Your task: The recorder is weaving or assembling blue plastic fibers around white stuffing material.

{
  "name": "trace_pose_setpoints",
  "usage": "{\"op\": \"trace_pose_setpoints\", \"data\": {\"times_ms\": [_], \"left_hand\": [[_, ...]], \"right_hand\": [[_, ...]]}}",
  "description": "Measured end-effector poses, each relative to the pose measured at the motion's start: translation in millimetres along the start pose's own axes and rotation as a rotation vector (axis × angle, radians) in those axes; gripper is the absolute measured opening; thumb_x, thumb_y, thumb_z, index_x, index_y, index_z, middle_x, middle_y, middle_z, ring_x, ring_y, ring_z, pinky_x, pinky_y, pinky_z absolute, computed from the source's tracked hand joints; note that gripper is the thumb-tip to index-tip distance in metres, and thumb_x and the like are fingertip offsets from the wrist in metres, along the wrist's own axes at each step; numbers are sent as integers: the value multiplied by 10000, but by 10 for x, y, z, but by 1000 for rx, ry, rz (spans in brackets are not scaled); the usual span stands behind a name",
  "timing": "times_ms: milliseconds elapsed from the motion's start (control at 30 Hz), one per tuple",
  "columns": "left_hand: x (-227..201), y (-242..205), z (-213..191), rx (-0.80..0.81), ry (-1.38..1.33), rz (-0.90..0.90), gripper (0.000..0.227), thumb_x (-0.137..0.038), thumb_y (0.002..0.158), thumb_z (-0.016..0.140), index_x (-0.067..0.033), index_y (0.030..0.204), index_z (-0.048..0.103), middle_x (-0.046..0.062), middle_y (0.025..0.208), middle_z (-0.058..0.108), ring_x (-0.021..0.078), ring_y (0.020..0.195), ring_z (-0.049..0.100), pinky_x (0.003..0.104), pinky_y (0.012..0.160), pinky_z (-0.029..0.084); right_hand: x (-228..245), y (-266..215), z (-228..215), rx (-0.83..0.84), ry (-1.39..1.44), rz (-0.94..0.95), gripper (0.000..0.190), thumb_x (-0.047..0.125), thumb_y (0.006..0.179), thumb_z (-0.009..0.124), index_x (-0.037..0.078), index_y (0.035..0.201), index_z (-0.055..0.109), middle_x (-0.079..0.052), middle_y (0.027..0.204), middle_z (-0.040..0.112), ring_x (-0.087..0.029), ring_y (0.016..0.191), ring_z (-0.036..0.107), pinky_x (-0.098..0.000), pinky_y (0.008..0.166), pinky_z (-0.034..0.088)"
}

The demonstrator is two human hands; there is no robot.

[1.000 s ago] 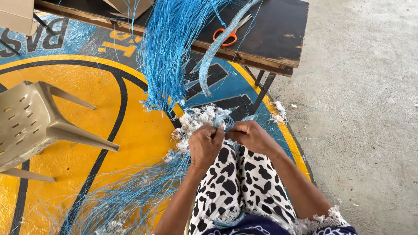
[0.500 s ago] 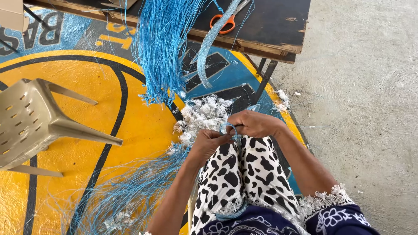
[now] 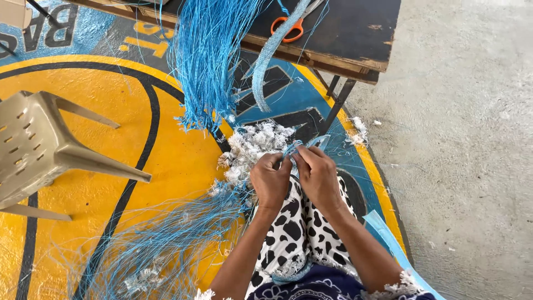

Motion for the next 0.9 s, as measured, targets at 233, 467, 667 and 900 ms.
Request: {"op": "trace_pose_setpoints", "data": {"times_ms": [233,467,667,900], "left_hand": [[-297,-15,-123,145,84,147,168,-167,868,732,-40,761,760,61,720,704,173,561,639,341,538,511],[-716,-155,-302,271,50,321,172,-227,863,782,-68,931,792,105,722,692,223,572,639,360,527,496],[-460,-224,-379,310,-105,116,165,-203,964,694,-68,934,784,40,706,727,96,540,629,302,494,500],[-151,-416,-471,565,-30,-320,229,-204,968,655,-55,869,798,26,618,670,85,454,446,322,434,356]], "right_hand": [[-907,-168,413,313,448,732,162,164,918,759,58,1031,806,-10,718,724,-54,529,528,-210,450,385],[-460,-55,193,149,553,218,98,115,969,743,30,1000,779,-8,863,701,-51,726,609,-191,603,497],[-516,-77,66,24,709,393,141,102,935,712,3,1018,769,-49,989,700,-105,759,707,-230,634,614],[-492,-152,106,176,715,381,133,77,974,670,-39,998,730,-102,924,745,-119,808,733,-271,743,665]]}}
Point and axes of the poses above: each hand's wrist, its own y-axis towards the middle knuckle, its own z-axis out of the palm, x = y × z, the point moved 10 cm from there along y, towards the middle knuckle
